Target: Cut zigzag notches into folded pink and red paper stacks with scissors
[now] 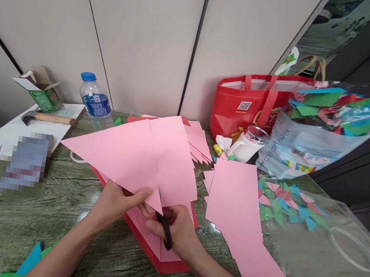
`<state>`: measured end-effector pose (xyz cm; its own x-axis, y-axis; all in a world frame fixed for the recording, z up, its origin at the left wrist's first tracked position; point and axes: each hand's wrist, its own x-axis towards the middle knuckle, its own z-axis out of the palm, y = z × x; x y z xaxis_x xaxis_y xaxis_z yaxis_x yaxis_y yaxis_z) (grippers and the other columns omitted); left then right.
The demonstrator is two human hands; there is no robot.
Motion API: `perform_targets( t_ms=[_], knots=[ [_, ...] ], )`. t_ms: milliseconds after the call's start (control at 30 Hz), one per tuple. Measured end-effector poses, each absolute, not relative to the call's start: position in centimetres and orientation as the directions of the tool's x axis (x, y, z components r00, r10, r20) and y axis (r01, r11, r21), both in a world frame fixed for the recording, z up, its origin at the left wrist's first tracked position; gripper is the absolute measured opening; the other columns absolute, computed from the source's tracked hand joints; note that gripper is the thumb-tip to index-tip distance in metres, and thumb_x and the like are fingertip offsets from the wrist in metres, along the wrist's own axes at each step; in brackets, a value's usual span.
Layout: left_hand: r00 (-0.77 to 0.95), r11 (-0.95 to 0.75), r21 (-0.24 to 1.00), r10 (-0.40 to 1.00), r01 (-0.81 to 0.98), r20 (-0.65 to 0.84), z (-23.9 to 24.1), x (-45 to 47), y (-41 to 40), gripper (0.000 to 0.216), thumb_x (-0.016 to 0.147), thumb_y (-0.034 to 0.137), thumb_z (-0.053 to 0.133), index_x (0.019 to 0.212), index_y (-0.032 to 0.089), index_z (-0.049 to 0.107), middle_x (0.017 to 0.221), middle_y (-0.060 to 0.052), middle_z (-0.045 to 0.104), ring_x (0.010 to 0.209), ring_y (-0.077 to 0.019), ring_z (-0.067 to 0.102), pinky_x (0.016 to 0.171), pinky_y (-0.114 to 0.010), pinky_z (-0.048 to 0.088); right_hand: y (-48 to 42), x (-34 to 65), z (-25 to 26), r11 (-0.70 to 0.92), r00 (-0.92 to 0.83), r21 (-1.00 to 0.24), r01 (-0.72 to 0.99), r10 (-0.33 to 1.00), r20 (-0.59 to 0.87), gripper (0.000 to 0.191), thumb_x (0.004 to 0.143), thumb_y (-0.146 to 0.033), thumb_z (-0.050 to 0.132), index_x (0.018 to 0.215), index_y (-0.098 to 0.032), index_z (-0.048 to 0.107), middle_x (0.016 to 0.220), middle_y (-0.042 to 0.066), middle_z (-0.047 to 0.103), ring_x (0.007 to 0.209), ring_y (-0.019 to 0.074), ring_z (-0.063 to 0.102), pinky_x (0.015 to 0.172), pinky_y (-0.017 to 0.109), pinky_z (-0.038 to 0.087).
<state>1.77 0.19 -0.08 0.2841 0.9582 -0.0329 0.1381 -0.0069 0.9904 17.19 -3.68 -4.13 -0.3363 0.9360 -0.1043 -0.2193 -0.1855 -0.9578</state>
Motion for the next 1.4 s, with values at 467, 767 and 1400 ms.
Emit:
perform_targets(
  t_ms=[467, 767, 1400],
  knots=[
    [0.289, 0.041, 0.998, 0.956, 0.055, -0.055, 0.07, 2.06, -0.03, 0.011, 0.068, 0.023, 0.066, 0.062, 0.015, 0.064, 0.050, -0.004, 0.069, 0.045, -0.0204, 0.064, 0.048, -0.030, 0.054, -3.75, 17.01, -4.86, -0.228, -0.277, -0.953, -0.198, 0.946, -0.168, 0.027, 0.055, -0.025, 0.076, 0.068, -0.013, 0.055, 0.054, -0.005, 0.044, 0.047, 0.0073, 0.036, 0.044, 0.020, 0.033],
    [0.276, 0.055, 0.997, 0.959, 0.051, -0.067, 0.08, 2.07, 0.00, 0.010, 0.067, 0.024, 0.067, 0.063, 0.015, 0.064, 0.049, -0.004, 0.069, 0.044, -0.0208, 0.064, 0.047, -0.030, 0.054, -3.67, 16.99, -4.67, -0.257, -0.265, -0.946, -0.199, 0.943, -0.201, 0.028, 0.054, -0.029, 0.077, 0.066, -0.013, 0.057, 0.050, -0.004, 0.050, 0.043, 0.0083, 0.042, 0.042, 0.021, 0.037],
    [0.133, -0.045, 0.994, 0.989, -0.103, 0.059, 0.38, 1.47, 0.69, 0.011, 0.071, 0.027, 0.065, 0.068, 0.018, 0.060, 0.047, 0.002, 0.061, 0.037, -0.0149, 0.054, 0.038, -0.027, 0.047, -3.62, 17.24, -4.59, -0.281, -0.290, -0.936, -0.212, 0.933, -0.214, 0.032, 0.054, -0.032, 0.078, 0.069, -0.012, 0.056, 0.049, -0.005, 0.053, 0.042, 0.0074, 0.046, 0.043, 0.019, 0.037]
  ],
)
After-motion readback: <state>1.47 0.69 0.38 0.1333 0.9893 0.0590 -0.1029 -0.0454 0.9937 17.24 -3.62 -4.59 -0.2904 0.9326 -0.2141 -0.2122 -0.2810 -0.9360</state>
